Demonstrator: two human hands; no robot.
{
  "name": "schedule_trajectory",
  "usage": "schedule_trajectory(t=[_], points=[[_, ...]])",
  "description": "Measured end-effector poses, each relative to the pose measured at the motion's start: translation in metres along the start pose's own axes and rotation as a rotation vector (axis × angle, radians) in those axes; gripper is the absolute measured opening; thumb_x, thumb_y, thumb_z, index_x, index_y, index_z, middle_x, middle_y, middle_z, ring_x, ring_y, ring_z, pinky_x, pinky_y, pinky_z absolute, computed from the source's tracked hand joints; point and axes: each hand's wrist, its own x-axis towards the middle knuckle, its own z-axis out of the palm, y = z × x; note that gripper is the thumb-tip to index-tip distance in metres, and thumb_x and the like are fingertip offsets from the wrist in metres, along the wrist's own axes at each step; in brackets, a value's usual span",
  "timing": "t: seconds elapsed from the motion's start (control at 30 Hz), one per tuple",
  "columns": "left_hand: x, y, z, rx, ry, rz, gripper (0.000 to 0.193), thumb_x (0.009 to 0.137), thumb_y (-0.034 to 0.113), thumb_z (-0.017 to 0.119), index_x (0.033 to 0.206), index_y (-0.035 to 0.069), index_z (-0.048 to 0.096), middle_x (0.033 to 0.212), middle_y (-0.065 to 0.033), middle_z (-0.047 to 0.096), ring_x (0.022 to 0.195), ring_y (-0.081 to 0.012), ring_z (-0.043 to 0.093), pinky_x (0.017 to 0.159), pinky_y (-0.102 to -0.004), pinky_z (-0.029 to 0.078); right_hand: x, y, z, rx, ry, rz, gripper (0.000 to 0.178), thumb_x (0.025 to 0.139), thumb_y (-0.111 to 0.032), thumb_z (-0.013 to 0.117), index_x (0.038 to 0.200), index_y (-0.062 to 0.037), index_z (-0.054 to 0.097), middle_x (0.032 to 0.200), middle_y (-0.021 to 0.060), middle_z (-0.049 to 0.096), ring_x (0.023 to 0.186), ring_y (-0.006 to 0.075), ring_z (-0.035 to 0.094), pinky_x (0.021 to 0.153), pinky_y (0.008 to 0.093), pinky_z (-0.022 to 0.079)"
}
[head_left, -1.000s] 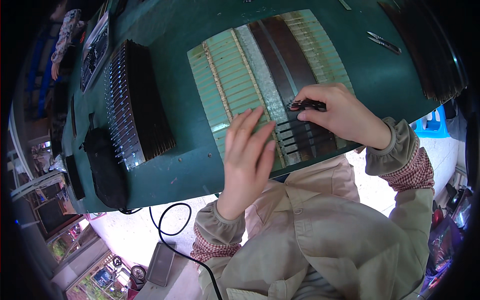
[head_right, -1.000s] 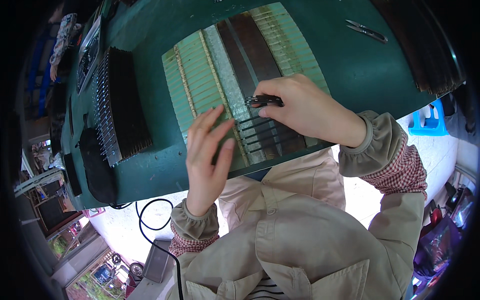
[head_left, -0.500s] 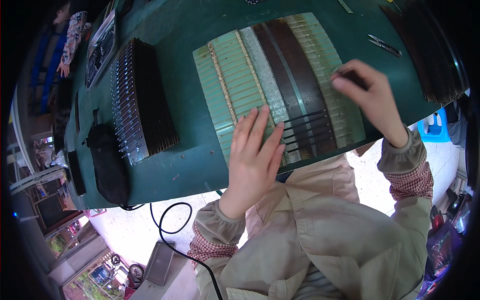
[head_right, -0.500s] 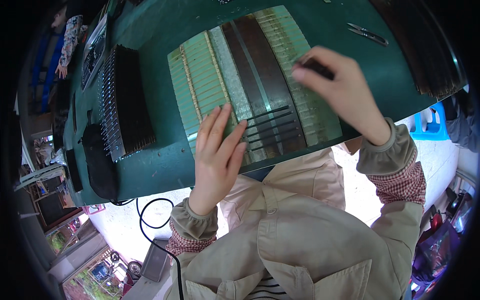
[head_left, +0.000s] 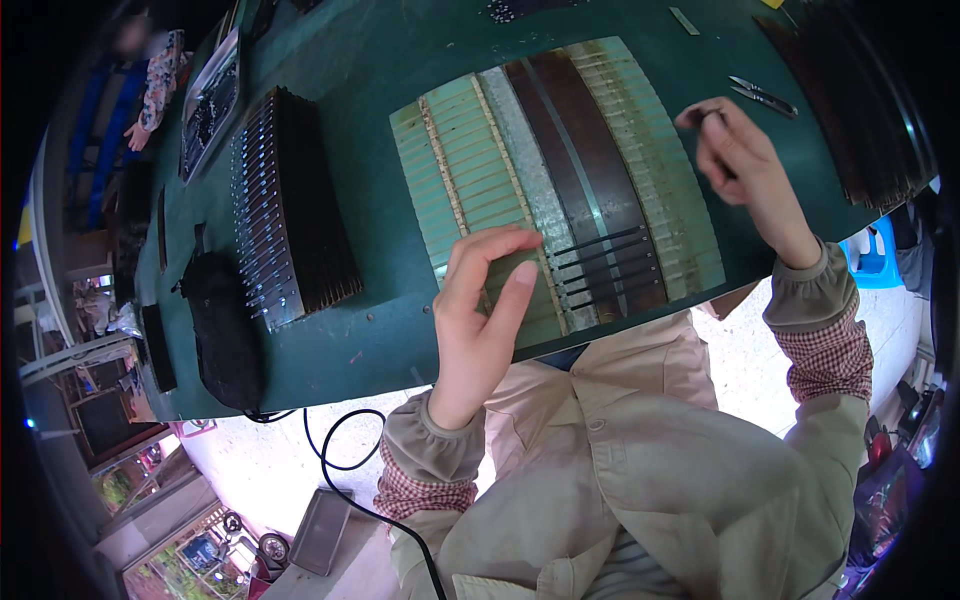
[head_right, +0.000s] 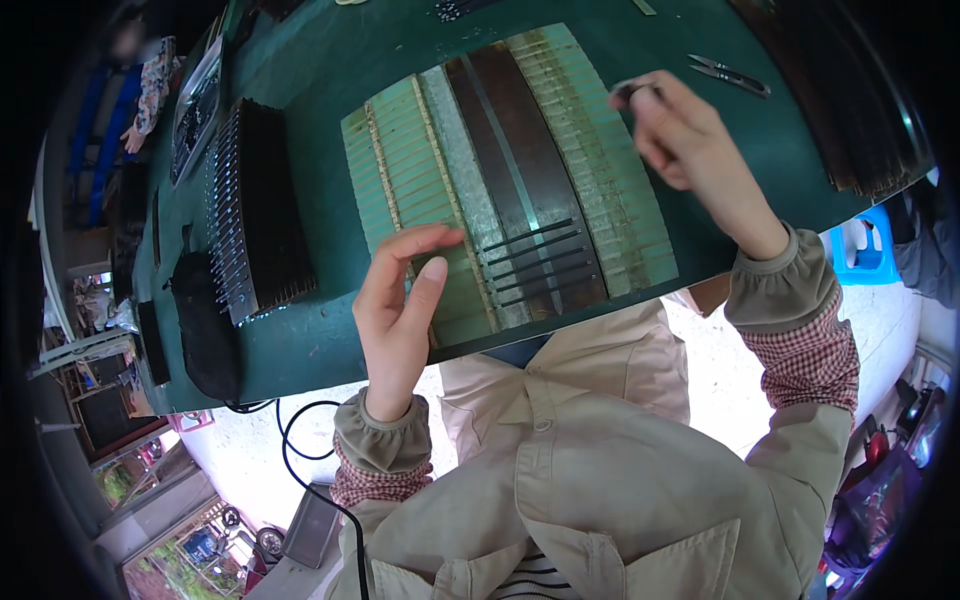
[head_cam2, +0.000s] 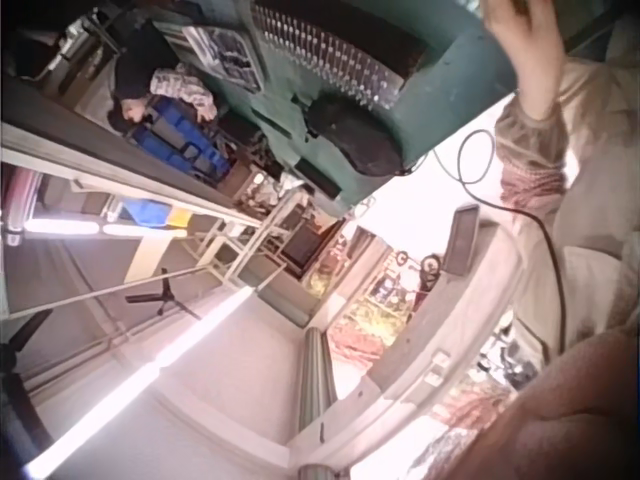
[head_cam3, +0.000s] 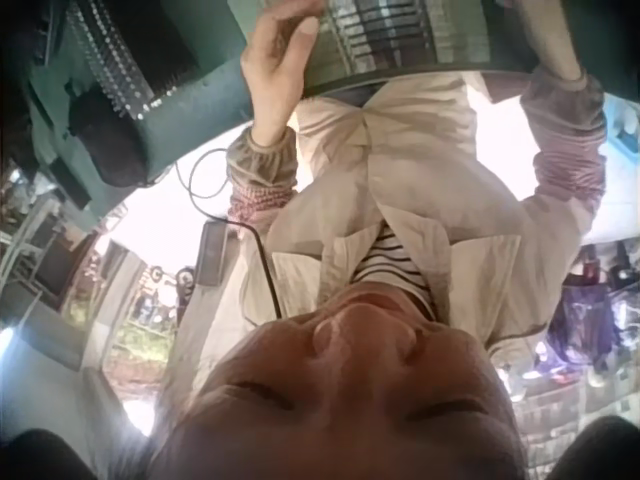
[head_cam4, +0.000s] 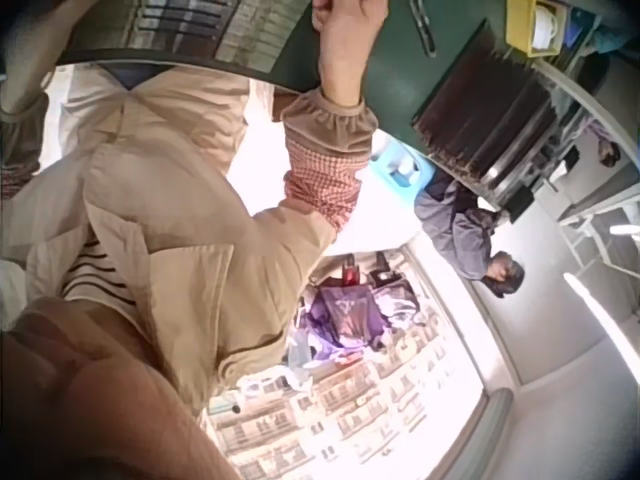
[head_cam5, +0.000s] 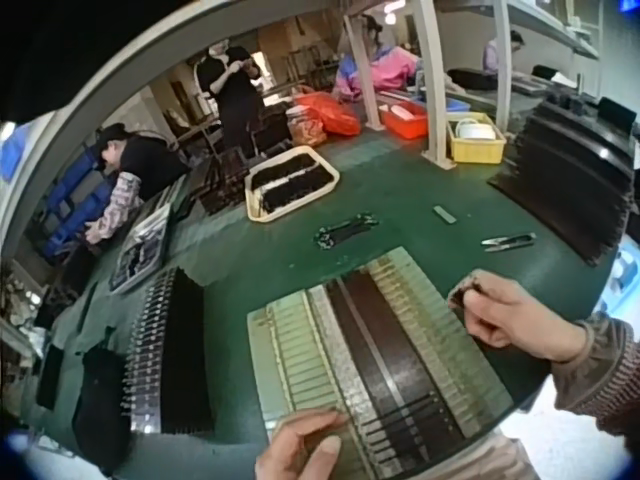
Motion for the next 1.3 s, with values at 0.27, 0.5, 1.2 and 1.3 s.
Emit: schedule_trajectory(t=[0.27, 0.5, 1.2, 1.3], points=[[0.013, 0.0, 0.018, -0.288, -0.099, -0.161, 0.006, 0.085, -0.002, 0.055, 0.091, -0.001, 0.055, 0.098, -0.0085, 0.059, 0.094, -0.0156, 0.055, 0.086, -0.0278, 0.041, -0.002, -0.013, 0.055, -0.094, -0.45, 0.12, 0.012, 0.086, -0.011, 0.06, 0.092, -0.0017, 0.056, 0.07, -0.0062, 0.048, 0.055, -0.0023, 0.035, 0.044, 0.0151, 0.024], [0.015, -0.015, 0.014, -0.262, -0.037, -0.017, 0.006, 0.08, -0.002, 0.06, 0.086, 0.0, 0.057, 0.093, -0.0082, 0.059, 0.091, -0.0198, 0.055, 0.081, -0.0282, 0.042, 0.003, -0.014, 0.055, -0.055, -0.464, 0.187, 0.012, 0.083, -0.008, 0.064, 0.09, 0.0001, 0.059, 0.076, -0.0043, 0.054, 0.061, -0.0013, 0.043, 0.049, 0.0146, 0.034], [0.002, -0.005, 0.009, 0.627, -0.122, 0.295, 0.025, 0.079, 0.002, 0.06, 0.104, 0.0, 0.061, 0.125, -0.017, 0.051, 0.119, -0.0346, 0.044, 0.099, -0.0422, 0.035, 0.009, 0.009, 0.06, -0.585, -0.275, -0.262, 0.019, 0.074, -0.003, 0.066, 0.091, 0.003, 0.06, 0.077, 0.0121, 0.059, 0.071, 0.0218, 0.059, 0.067, 0.0286, 0.046], [0.002, -0.006, 0.008, 0.72, -0.168, 0.329, 0.028, 0.08, 0.004, 0.06, 0.108, 0.001, 0.06, 0.129, -0.0171, 0.048, 0.121, -0.0335, 0.043, 0.1, -0.0421, 0.033, 0.007, 0.008, 0.06, -0.673, -0.233, -0.301, 0.018, 0.073, -0.003, 0.066, 0.089, 0.0027, 0.059, 0.078, 0.0138, 0.058, 0.072, 0.0258, 0.059, 0.066, 0.0302, 0.046]])
